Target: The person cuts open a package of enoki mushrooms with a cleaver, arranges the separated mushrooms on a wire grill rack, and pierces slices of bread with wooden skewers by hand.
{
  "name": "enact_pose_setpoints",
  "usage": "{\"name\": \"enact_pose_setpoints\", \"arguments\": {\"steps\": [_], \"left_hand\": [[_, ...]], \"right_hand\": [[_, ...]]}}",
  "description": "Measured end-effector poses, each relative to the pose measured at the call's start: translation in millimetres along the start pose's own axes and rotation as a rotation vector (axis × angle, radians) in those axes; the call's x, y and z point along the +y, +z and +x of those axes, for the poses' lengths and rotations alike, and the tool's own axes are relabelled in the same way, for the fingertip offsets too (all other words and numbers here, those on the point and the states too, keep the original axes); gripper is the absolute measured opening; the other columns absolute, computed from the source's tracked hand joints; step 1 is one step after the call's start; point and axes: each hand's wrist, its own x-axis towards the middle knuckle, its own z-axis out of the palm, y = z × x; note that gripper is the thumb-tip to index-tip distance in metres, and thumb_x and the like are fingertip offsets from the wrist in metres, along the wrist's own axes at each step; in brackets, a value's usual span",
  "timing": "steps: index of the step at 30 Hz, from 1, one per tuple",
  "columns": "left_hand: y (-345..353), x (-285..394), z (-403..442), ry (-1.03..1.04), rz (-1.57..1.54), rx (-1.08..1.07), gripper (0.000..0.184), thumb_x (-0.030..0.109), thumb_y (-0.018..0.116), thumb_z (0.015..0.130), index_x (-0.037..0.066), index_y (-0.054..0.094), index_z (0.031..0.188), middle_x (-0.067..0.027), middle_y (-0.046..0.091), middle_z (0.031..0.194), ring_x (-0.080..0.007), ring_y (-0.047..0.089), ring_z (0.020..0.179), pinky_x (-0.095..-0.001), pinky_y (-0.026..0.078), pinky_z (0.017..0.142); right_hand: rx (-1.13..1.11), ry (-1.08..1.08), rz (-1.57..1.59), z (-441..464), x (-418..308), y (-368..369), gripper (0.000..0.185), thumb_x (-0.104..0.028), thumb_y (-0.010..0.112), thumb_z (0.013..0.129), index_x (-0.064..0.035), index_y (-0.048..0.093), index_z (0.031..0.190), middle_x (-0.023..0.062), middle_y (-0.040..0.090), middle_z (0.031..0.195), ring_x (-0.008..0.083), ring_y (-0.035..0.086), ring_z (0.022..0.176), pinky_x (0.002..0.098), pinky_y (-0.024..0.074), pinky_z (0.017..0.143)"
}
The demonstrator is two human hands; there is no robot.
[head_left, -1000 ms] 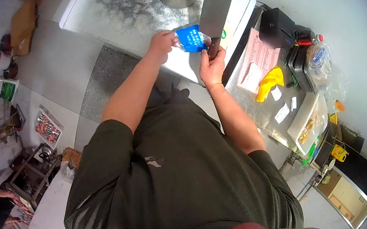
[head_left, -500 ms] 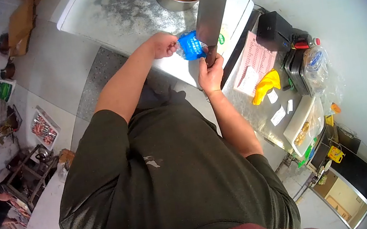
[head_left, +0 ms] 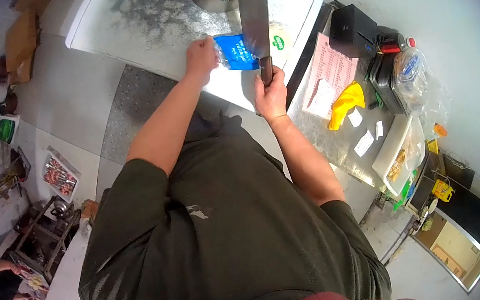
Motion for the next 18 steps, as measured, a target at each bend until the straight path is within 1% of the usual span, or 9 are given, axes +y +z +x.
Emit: {"name": "enact_pose_setpoints", "arguments": {"steps": [3, 6, 7, 10, 11, 13, 15, 16, 18], "left_hand": [[-6, -9, -40, -0.034, 0.24, -0.199, 0.027, 0.029, 0.058, 0.091, 0.002, 0.062, 0.094, -0.0044, 0.061, 0.082, -0.013, 0.058, 0.075, -0.0278, 0.048, 0.067], [-11, -27, -53, 0.099, 0.14, -0.266, 0.025, 0.026, 0.061, 0.089, 0.001, 0.062, 0.095, -0.0034, 0.061, 0.083, -0.0121, 0.056, 0.074, -0.0268, 0.047, 0.068], [-12, -28, -53, 0.087, 0.143, -0.222, 0.025, 0.026, 0.059, 0.091, 0.002, 0.062, 0.094, -0.0034, 0.061, 0.082, -0.012, 0.055, 0.074, -0.0267, 0.046, 0.068], [-18, -40, -46, 0.129, 0.299, -0.181, 0.026, 0.026, 0.055, 0.093, 0.002, 0.061, 0.091, -0.0034, 0.061, 0.083, -0.0121, 0.055, 0.075, -0.027, 0.046, 0.068], [-19, -44, -41, 0.177, 0.351, -0.157, 0.026, 0.026, 0.054, 0.094, 0.002, 0.061, 0.091, -0.0033, 0.061, 0.082, -0.012, 0.055, 0.074, -0.027, 0.046, 0.067], [-19, -49, -39, 0.267, 0.462, -0.117, 0.027, 0.027, 0.051, 0.095, 0.001, 0.06, 0.09, -0.0032, 0.06, 0.082, -0.0118, 0.055, 0.073, -0.0271, 0.046, 0.067], [-14, -49, -42, 0.12, 0.201, -0.128, 0.027, 0.026, 0.051, 0.095, 0.0, 0.059, 0.09, -0.0035, 0.06, 0.082, -0.0123, 0.055, 0.073, -0.0273, 0.046, 0.067], [-13, -46, -44, 0.049, 0.07, -0.132, 0.027, 0.026, 0.051, 0.095, 0.0, 0.059, 0.09, -0.0037, 0.06, 0.081, -0.0125, 0.055, 0.072, -0.0274, 0.046, 0.067], [-17, -49, -45, 0.116, 0.158, -0.179, 0.027, 0.025, 0.051, 0.095, 0.0, 0.059, 0.091, -0.0042, 0.06, 0.08, -0.0128, 0.055, 0.071, -0.0278, 0.046, 0.066]], "right_hand": [[-0.054, 0.017, 0.143, -15, 2, -14, 0.038, -0.017, 0.06, 0.09, 0.0017, 0.044, 0.118, 0.0252, 0.063, 0.096, 0.0391, 0.065, 0.088, 0.0417, 0.0504, 0.078], [-0.168, 0.099, 0.025, -38, -3, -35, 0.037, -0.017, 0.06, 0.09, 0.0011, 0.044, 0.118, 0.0263, 0.063, 0.097, 0.0399, 0.064, 0.09, 0.0435, 0.0504, 0.078], [-0.169, 0.05, -0.029, -44, -7, -41, 0.038, -0.018, 0.061, 0.09, 0.0007, 0.044, 0.119, 0.0273, 0.063, 0.095, 0.0406, 0.065, 0.087, 0.0459, 0.0508, 0.075], [-0.246, 0.106, -0.061, -56, -24, -53, 0.039, -0.019, 0.061, 0.09, 0.0009, 0.044, 0.119, 0.0282, 0.063, 0.091, 0.0424, 0.065, 0.083, 0.0478, 0.0508, 0.071], [-0.262, 0.109, -0.083, -61, -20, -52, 0.039, -0.02, 0.061, 0.09, 0.0003, 0.044, 0.12, 0.0285, 0.063, 0.089, 0.0438, 0.064, 0.079, 0.0491, 0.0506, 0.069], [-0.293, 0.118, -0.117, -65, -26, -50, 0.039, -0.02, 0.06, 0.09, -0.0005, 0.045, 0.12, 0.0282, 0.063, 0.089, 0.0444, 0.064, 0.08, 0.0493, 0.0505, 0.069], [-0.338, 0.177, -0.146, -67, -33, -50, 0.037, -0.021, 0.059, 0.091, -0.0022, 0.046, 0.119, 0.0283, 0.063, 0.09, 0.0459, 0.063, 0.082, 0.0506, 0.05, 0.071], [-0.333, 0.172, -0.173, -67, -32, -48, 0.036, -0.021, 0.059, 0.091, -0.0024, 0.046, 0.119, 0.0284, 0.063, 0.09, 0.0464, 0.062, 0.083, 0.051, 0.0498, 0.072], [-0.325, 0.164, -0.226, -69, -28, -44, 0.035, -0.021, 0.059, 0.091, -0.0028, 0.047, 0.119, 0.0287, 0.063, 0.09, 0.0473, 0.062, 0.083, 0.0519, 0.0494, 0.073]]}}
